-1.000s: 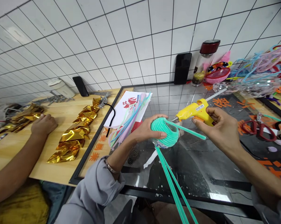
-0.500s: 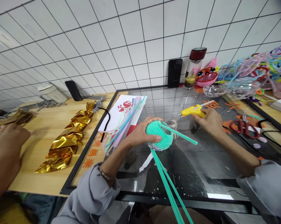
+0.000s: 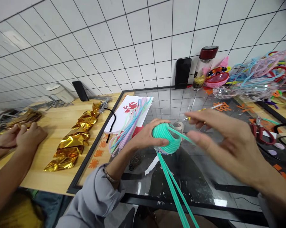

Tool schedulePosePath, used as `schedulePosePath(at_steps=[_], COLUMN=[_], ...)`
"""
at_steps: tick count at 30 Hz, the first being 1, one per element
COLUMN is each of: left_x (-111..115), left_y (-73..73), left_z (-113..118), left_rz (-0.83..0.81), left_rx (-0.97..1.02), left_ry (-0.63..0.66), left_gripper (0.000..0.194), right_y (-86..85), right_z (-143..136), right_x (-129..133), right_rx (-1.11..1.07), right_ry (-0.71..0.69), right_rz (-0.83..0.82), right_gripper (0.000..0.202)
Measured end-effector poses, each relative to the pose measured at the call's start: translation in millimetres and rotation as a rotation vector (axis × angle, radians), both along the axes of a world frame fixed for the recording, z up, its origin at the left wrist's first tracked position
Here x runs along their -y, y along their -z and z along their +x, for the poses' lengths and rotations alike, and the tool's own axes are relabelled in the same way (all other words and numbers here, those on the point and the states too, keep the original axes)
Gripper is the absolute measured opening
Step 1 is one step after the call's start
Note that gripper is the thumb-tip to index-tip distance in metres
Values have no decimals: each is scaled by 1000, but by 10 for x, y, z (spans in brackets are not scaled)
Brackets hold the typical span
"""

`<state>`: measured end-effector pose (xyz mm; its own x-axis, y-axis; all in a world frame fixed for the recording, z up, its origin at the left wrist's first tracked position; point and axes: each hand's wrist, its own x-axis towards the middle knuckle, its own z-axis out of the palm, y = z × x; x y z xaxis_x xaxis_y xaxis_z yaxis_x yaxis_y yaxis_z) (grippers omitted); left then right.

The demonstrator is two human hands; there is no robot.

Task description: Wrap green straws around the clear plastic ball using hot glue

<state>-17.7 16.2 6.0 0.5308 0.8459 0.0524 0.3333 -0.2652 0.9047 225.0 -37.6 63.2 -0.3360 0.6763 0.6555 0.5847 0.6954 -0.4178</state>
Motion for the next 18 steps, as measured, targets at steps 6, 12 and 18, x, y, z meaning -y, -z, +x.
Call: schedulePosePath(at_steps=[6, 12, 18], left_x=[18, 9, 18], left_y=[-17, -3, -11], left_z=[11, 0, -6], left_rz=[24, 13, -11], left_rx=[-17, 2, 29], left_ry=[2, 8, 19], left_gripper=[73, 72, 69], right_y=[132, 285, 360], right_z=[-143, -100, -76], right_x=[90, -17, -42], right_rx=[183, 141, 79], right_ry=[-66, -93, -119], right_rz=[95, 73, -28], right_gripper=[17, 23, 25])
